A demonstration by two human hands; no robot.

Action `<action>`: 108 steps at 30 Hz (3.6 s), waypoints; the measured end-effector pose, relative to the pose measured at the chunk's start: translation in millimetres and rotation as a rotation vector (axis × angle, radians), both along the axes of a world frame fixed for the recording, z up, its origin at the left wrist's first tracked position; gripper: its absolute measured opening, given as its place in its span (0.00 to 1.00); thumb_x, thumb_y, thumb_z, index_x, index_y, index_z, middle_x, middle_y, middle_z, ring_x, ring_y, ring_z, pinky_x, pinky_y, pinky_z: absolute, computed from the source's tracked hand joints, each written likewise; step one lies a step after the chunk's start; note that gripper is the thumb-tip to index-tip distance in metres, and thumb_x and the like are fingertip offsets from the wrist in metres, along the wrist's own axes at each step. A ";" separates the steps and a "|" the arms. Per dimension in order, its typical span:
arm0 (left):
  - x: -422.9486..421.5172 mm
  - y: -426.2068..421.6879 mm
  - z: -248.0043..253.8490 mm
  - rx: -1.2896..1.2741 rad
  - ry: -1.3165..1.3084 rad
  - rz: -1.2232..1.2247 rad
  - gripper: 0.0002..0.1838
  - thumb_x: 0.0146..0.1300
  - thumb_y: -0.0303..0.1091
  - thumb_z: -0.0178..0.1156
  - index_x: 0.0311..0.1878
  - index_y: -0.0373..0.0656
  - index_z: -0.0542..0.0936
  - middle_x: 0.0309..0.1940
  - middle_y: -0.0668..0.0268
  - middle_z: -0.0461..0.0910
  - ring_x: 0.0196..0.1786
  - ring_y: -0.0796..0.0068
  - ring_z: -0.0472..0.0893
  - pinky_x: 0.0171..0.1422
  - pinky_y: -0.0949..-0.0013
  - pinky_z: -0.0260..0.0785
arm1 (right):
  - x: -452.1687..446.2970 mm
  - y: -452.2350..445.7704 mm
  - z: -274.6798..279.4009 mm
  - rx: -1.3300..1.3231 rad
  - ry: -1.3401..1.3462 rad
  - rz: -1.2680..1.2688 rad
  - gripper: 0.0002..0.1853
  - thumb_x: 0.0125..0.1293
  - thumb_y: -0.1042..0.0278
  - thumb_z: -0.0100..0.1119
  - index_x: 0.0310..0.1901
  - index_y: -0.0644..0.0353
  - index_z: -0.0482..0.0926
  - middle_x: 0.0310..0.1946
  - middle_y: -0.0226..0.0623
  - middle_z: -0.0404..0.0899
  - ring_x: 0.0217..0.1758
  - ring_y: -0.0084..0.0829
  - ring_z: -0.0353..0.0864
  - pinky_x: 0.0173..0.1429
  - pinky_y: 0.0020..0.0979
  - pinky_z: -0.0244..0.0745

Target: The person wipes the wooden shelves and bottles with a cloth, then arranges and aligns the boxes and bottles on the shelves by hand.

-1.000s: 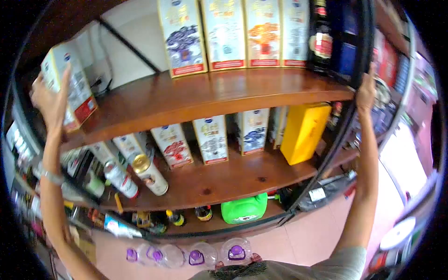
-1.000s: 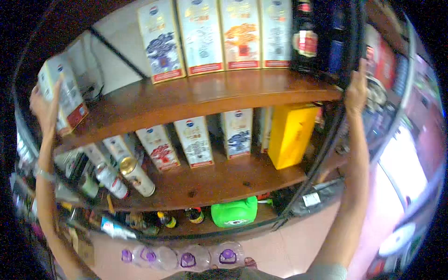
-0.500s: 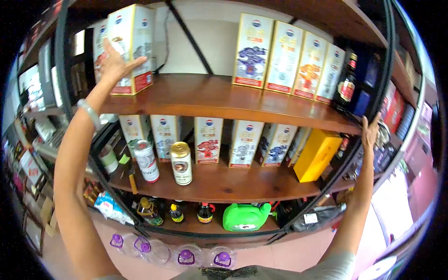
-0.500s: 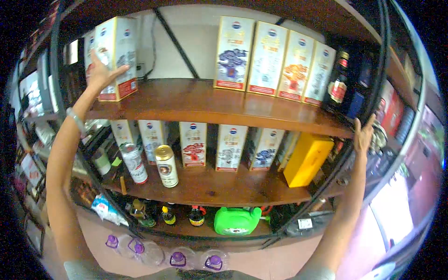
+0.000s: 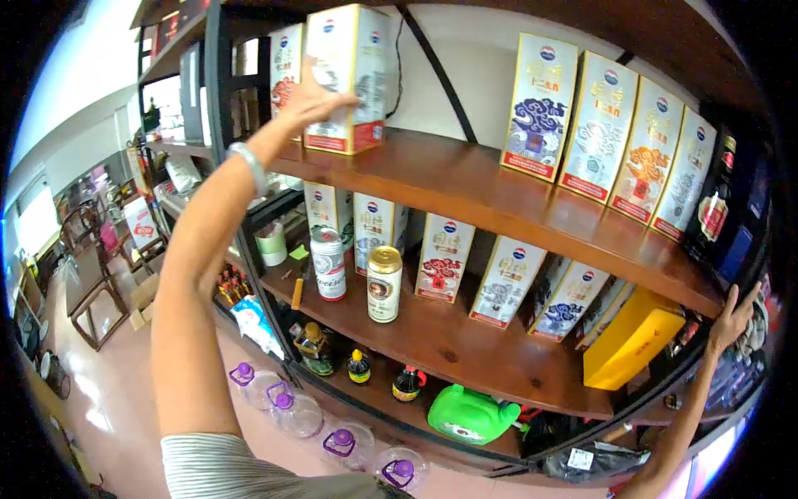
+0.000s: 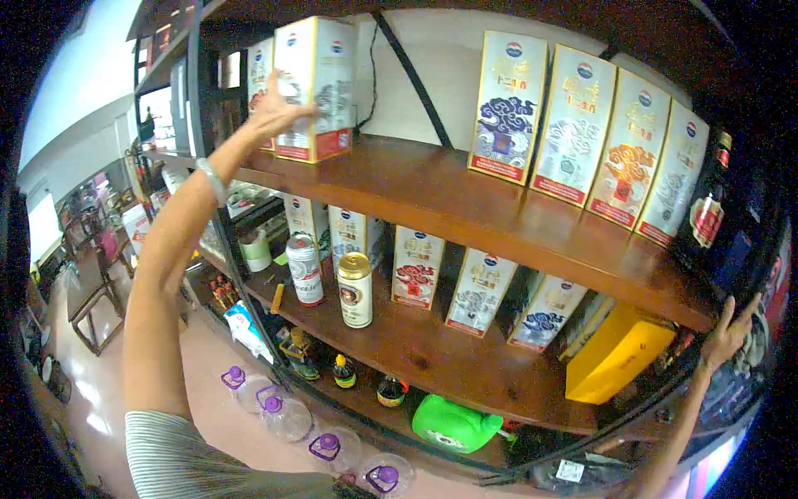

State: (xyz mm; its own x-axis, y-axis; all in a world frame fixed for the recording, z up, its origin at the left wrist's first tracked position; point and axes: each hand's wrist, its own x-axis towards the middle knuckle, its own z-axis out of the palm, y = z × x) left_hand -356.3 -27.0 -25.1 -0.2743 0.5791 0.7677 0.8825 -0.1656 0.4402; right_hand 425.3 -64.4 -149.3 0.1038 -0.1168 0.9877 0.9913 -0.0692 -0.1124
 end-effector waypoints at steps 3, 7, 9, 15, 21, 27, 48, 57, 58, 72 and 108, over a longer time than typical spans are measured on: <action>45.9 9.2 -0.5 -0.009 0.026 -0.073 0.66 0.32 0.57 0.72 0.67 0.38 0.40 0.53 0.37 0.68 0.57 0.45 0.71 0.62 0.59 0.66 | 1.2 3.3 2.7 0.040 -0.044 0.011 0.30 0.68 0.50 0.46 0.68 0.55 0.57 0.60 0.52 0.66 0.59 0.48 0.67 0.61 0.36 0.60; 108.9 41.8 -0.3 -0.057 0.057 0.003 0.67 0.33 0.62 0.70 0.66 0.36 0.39 0.52 0.33 0.65 0.55 0.39 0.70 0.62 0.54 0.64 | -9.6 -2.7 6.0 0.096 -0.100 0.003 0.29 0.68 0.52 0.48 0.67 0.53 0.59 0.53 0.52 0.71 0.53 0.48 0.71 0.57 0.36 0.63; 131.6 50.1 0.3 -0.075 0.087 -0.009 0.67 0.33 0.61 0.71 0.66 0.34 0.38 0.53 0.34 0.66 0.55 0.41 0.71 0.63 0.55 0.64 | -3.8 -1.2 0.6 0.009 0.014 0.042 0.30 0.68 0.52 0.47 0.66 0.59 0.59 0.62 0.51 0.64 0.63 0.48 0.64 0.65 0.37 0.56; 150.6 83.0 0.9 -0.039 0.183 -0.123 0.68 0.35 0.64 0.70 0.65 0.29 0.39 0.51 0.34 0.69 0.56 0.42 0.71 0.63 0.57 0.64 | -20.0 -8.8 1.4 0.015 0.085 0.052 0.30 0.67 0.49 0.47 0.67 0.54 0.59 0.48 0.56 0.72 0.50 0.50 0.71 0.56 0.38 0.62; 158.7 105.3 -0.7 -0.006 0.223 -0.164 0.66 0.38 0.64 0.69 0.64 0.29 0.40 0.51 0.31 0.66 0.54 0.38 0.71 0.61 0.54 0.65 | -30.0 -9.7 4.2 0.046 0.059 0.053 0.31 0.66 0.47 0.46 0.67 0.54 0.59 0.47 0.55 0.71 0.49 0.50 0.71 0.55 0.38 0.62; 171.9 115.4 -3.1 -0.045 0.201 -0.101 0.68 0.38 0.65 0.69 0.65 0.30 0.37 0.52 0.29 0.62 0.53 0.39 0.72 0.58 0.54 0.67 | -26.3 -9.9 4.8 0.039 0.031 0.087 0.31 0.67 0.50 0.48 0.67 0.56 0.59 0.49 0.54 0.71 0.50 0.49 0.71 0.56 0.37 0.61; 138.0 84.2 -0.4 0.143 0.247 -0.076 0.64 0.43 0.66 0.65 0.68 0.33 0.40 0.54 0.31 0.61 0.59 0.33 0.62 0.64 0.46 0.56 | -4.7 -0.9 3.7 0.039 -0.063 0.131 0.28 0.69 0.55 0.47 0.64 0.64 0.61 0.63 0.48 0.63 0.65 0.43 0.62 0.67 0.34 0.52; -57.8 43.2 1.5 0.161 0.014 0.608 0.69 0.32 0.63 0.73 0.67 0.37 0.40 0.51 0.37 0.60 0.55 0.46 0.65 0.57 0.48 0.61 | 40.5 9.3 -5.7 0.005 -0.168 -0.004 0.24 0.70 0.60 0.45 0.63 0.64 0.62 0.65 0.48 0.60 0.68 0.42 0.58 0.70 0.33 0.50; -70.0 39.9 -1.7 0.090 -0.136 0.492 0.74 0.27 0.61 0.76 0.67 0.40 0.34 0.55 0.34 0.56 0.59 0.42 0.62 0.61 0.47 0.58 | 40.7 9.0 -6.3 0.001 -0.166 -0.006 0.24 0.70 0.60 0.45 0.63 0.64 0.62 0.65 0.48 0.60 0.68 0.42 0.58 0.70 0.33 0.50; -91.1 45.5 -10.5 -0.103 -0.148 0.244 0.65 0.23 0.58 0.75 0.62 0.32 0.52 0.55 0.41 0.63 0.56 0.49 0.70 0.60 0.55 0.66 | 31.6 4.1 -4.3 0.011 -0.111 -0.011 0.25 0.70 0.58 0.44 0.64 0.63 0.63 0.64 0.50 0.61 0.67 0.44 0.60 0.70 0.34 0.49; 74.3 143.7 -16.1 -0.127 0.302 -0.033 0.78 0.28 0.73 0.69 0.62 0.15 0.37 0.52 0.27 0.63 0.55 0.39 0.71 0.59 0.57 0.67 | 17.9 0.9 -4.1 0.026 -0.069 0.040 0.28 0.68 0.55 0.47 0.65 0.62 0.60 0.64 0.47 0.63 0.67 0.42 0.60 0.69 0.34 0.50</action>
